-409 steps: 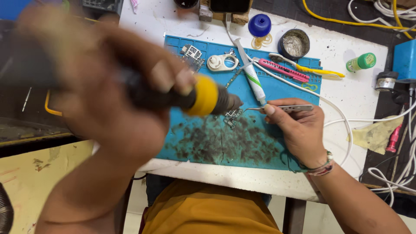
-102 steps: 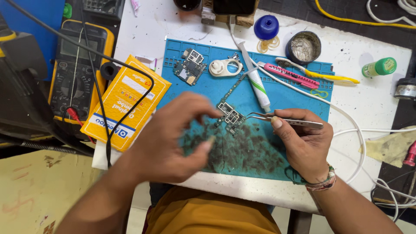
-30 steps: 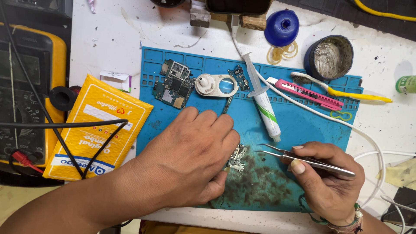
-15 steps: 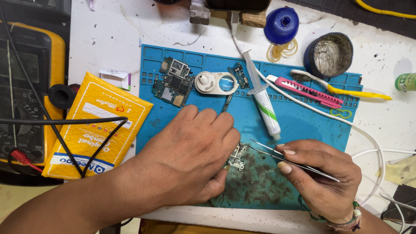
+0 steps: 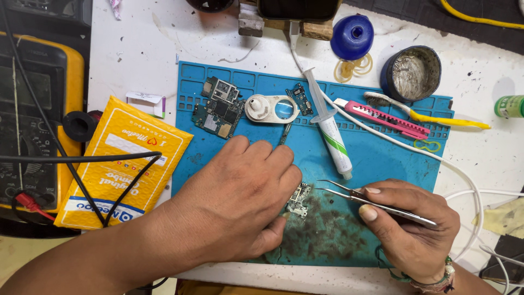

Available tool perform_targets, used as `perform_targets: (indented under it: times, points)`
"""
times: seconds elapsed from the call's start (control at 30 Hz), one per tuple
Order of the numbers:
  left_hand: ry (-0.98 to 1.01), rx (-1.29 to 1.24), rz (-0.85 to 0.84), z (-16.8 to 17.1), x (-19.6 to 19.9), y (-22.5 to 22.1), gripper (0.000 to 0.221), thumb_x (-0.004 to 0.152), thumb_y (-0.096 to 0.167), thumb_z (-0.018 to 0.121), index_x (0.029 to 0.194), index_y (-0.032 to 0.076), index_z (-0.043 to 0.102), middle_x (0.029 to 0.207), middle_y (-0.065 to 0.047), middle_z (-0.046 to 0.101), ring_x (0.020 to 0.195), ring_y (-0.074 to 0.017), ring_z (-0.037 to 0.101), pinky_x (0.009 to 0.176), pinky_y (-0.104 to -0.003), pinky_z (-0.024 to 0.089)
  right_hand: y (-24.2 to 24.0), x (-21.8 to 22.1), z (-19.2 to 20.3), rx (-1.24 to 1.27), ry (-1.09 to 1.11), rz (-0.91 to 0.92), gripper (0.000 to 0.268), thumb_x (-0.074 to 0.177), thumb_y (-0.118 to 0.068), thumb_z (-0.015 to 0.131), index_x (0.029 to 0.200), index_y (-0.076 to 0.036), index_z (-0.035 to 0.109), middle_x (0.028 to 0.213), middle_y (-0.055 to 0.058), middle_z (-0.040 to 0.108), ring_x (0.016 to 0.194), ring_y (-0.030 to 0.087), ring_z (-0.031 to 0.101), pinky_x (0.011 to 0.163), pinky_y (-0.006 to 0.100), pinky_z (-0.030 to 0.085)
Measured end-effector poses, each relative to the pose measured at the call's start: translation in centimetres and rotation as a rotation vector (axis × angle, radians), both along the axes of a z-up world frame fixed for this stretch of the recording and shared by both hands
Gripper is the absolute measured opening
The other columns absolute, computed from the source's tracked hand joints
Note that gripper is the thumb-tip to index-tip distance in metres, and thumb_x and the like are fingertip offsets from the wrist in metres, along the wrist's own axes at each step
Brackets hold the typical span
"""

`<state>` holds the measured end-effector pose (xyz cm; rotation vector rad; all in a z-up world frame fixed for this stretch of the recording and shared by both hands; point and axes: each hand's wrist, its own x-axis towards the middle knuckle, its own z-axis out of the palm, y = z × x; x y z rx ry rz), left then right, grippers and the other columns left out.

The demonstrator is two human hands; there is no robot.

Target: The person uses a hot air tool and tweezers to manipulate components on a circuit board, then picks up and handles a magnifying lens and small phone parts.

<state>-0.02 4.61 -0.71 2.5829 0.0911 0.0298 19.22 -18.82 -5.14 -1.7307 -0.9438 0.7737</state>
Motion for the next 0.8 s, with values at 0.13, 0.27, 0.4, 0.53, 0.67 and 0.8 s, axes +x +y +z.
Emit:
perform_targets:
  times: [0.13,0.27,0.4,0.53,0.67,0.8]
  points:
    - [-0.135,-0.048,0.101,0.1,-0.2,0.7,0.037,0.078,0.036,0.073,0.095,0.006,0.061,0.091,-0.013,0.051,0.087,-0.0308,0.051,0.074,-0.047,0.036,-0.3,-0.1,-0.2,0.015,0.024,-0.051,0.023,0.087,0.007,0.074,0.11,0.004,0.072,0.098,0.018,0.076,0.079,0.014,0.073,0.064,0.02,0.055]
    - [-0.254,0.229,0.371,-0.4,-0.2,1.5,0.05,0.083,0.031,0.075,0.121,0.001,0.064,0.121,-0.016,0.057,0.109,-0.0327,0.053,0.09,-0.047,0.039,-0.3,0.0,-0.1,-0.004,-0.005,-0.042,0.023,0.088,0.006,0.075,0.111,0.004,0.072,0.097,0.018,0.076,0.076,0.012,0.071,0.065,0.021,0.053]
    - [-0.185,0.251,0.408,-1.7,-0.3,2.3,0.052,0.09,0.033,0.077,0.13,0.002,0.065,0.131,-0.016,0.056,0.12,-0.0344,0.052,0.098,-0.049,0.038,0.0,-0.2,-0.1,0.044,0.002,-0.017,0.023,0.091,0.006,0.074,0.114,0.005,0.072,0.098,0.017,0.076,0.081,0.013,0.072,0.065,0.019,0.054]
    - [-0.168,0.208,0.407,-2.2,-0.5,2.9,0.039,0.093,0.029,0.077,0.126,0.008,0.072,0.128,-0.011,0.06,0.119,-0.0307,0.053,0.098,-0.047,0.038,-0.1,-0.2,-0.1,0.041,-0.002,-0.022,0.021,0.091,0.007,0.073,0.112,0.005,0.072,0.098,0.018,0.076,0.083,0.014,0.073,0.067,0.02,0.056]
    - [-0.243,0.187,0.348,-1.2,-0.6,3.0,0.036,0.093,0.029,0.076,0.119,0.005,0.072,0.116,-0.01,0.065,0.107,-0.0303,0.057,0.092,-0.047,0.04,-0.3,-0.5,-0.6,0.107,0.045,-0.039,0.019,0.097,0.006,0.07,0.116,0.006,0.069,0.105,0.018,0.074,0.091,0.016,0.074,0.076,0.023,0.058]
    - [-0.265,0.01,0.058,0.2,-1.0,1.8,0.033,0.088,0.029,0.075,0.108,0.004,0.068,0.097,-0.009,0.064,0.092,-0.029,0.061,0.08,-0.044,0.042,-0.6,-0.7,-1.0,0.152,0.238,-0.072,0.02,0.105,0.003,0.063,0.125,0.006,0.065,0.108,0.021,0.075,0.091,0.017,0.075,0.075,0.026,0.061]
